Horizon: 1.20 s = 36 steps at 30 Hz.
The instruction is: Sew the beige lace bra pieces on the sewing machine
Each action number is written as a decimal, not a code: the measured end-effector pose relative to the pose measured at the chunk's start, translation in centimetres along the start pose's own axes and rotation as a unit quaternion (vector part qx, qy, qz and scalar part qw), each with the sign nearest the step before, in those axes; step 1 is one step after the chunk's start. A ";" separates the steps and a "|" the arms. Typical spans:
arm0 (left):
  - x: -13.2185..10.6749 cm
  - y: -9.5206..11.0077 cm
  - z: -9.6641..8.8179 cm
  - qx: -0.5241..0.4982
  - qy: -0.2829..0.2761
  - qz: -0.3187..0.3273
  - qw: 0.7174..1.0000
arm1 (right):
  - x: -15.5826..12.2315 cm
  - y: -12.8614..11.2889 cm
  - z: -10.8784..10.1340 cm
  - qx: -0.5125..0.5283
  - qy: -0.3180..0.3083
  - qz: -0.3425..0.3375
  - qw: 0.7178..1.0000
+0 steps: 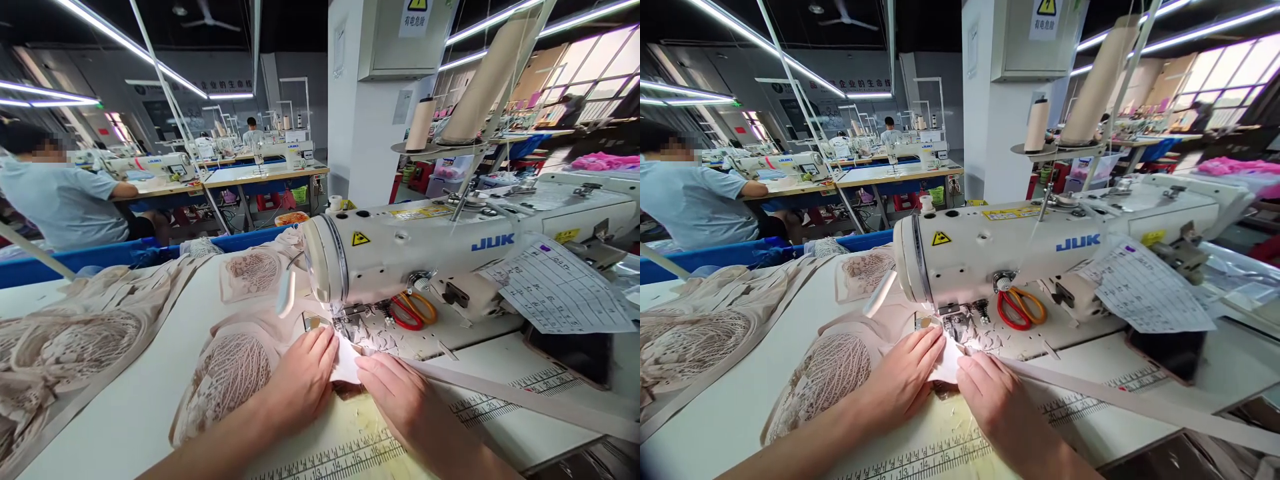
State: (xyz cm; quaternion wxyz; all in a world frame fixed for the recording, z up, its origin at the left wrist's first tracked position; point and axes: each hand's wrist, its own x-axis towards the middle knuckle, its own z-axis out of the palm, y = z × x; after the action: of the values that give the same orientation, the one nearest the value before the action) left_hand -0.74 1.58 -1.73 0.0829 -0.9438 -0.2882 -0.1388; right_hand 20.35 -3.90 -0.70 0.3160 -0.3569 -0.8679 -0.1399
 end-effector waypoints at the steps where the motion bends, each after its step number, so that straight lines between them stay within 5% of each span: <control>1: 0.0 0.0 -0.1 -0.001 0.001 0.000 1.000 | 0.0 0.0 0.0 0.000 -0.003 0.001 1.000; 11: 0.4 -0.8 0.0 -0.021 0.031 0.002 0.999 | 0.2 0.0 0.4 -0.048 -0.010 -0.005 0.999; 19: 1.2 -1.3 -1.3 -0.041 0.123 0.098 0.987 | 1.5 0.3 1.6 -0.147 0.022 -0.061 0.987; 23: 1.0 -1.7 -0.9 0.009 0.118 0.138 0.983 | 1.5 0.3 2.0 -0.161 0.037 -0.065 0.984; 36: 1.5 -3.6 -0.2 0.050 0.104 0.117 0.986 | 1.7 0.1 1.3 -0.115 0.012 -0.049 0.992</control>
State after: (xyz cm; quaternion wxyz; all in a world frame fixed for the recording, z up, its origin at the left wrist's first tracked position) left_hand -1.67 5.28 -0.77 0.1748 -0.9462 -0.1724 -0.2109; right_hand 18.87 -2.32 -0.55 0.2759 -0.3462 -0.8586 -0.2586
